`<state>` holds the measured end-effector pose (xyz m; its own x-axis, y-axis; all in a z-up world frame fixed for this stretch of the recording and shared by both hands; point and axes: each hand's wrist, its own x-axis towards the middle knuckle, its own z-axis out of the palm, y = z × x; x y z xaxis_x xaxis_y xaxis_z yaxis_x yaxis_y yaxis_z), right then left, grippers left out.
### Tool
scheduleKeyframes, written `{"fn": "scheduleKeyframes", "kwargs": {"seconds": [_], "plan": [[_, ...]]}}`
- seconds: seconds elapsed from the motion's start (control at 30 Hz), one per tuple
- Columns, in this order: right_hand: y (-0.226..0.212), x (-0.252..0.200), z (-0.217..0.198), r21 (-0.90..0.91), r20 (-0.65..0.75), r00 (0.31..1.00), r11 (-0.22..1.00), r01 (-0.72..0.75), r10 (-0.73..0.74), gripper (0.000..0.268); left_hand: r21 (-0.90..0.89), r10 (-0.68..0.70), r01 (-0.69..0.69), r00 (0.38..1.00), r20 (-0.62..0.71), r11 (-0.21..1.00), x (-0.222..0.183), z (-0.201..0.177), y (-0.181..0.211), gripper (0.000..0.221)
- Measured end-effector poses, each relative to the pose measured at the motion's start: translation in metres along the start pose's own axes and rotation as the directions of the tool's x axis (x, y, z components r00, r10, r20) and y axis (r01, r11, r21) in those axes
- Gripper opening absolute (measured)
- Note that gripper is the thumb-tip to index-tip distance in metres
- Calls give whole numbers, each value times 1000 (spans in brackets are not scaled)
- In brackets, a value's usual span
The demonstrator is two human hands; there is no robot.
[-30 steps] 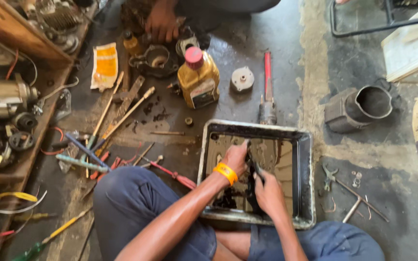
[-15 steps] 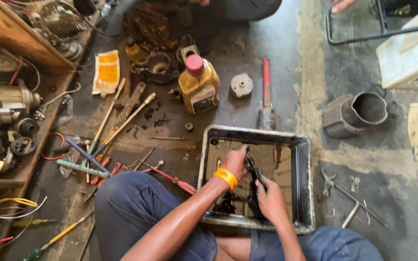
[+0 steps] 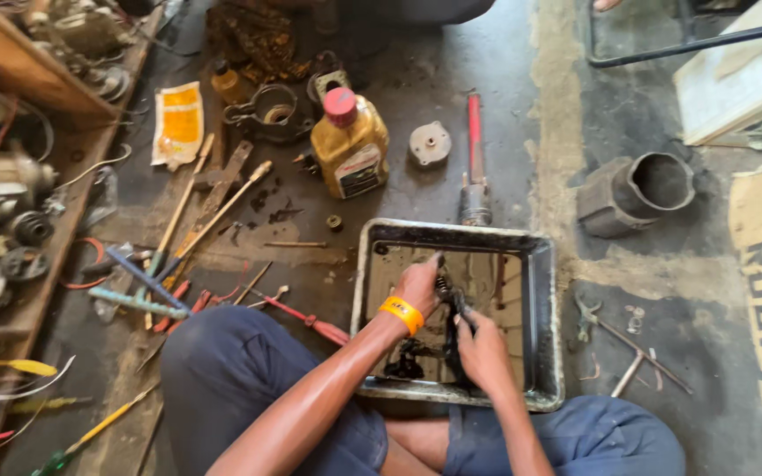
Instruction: The person sits on the floor and scrubs a small mechanical part in a metal tray filled with dark liquid using a brush. They repeatedly dip the part and brush into the liquid, scrubbing the surface to remove grime.
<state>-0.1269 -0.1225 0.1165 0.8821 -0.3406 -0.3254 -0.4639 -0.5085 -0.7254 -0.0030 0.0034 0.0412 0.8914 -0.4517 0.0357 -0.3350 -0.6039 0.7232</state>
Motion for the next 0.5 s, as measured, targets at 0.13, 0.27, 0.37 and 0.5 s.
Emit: {"fn": "scheduleKeyframes", "kwargs": {"seconds": [0.13,0.27,0.37,0.5], "plan": [[6,1,3,-46,-29,989,989,142,-144,33,13,-26,26,999,33,1000,4,10,-14,46],[6,-1,-3,-54,-18,994,993,103,-104,32,-16,18,-18,1000,-2,1000,0,8,-7,49],[-2,12,-2,-43,-75,979,981,187,-190,31,22,-41,39,996,75,999,10,-5,-2,53],[14,-5,-2,-26,-40,981,982,189,-190,31,-54,-45,48,998,49,997,-9,1,6,44]]}}
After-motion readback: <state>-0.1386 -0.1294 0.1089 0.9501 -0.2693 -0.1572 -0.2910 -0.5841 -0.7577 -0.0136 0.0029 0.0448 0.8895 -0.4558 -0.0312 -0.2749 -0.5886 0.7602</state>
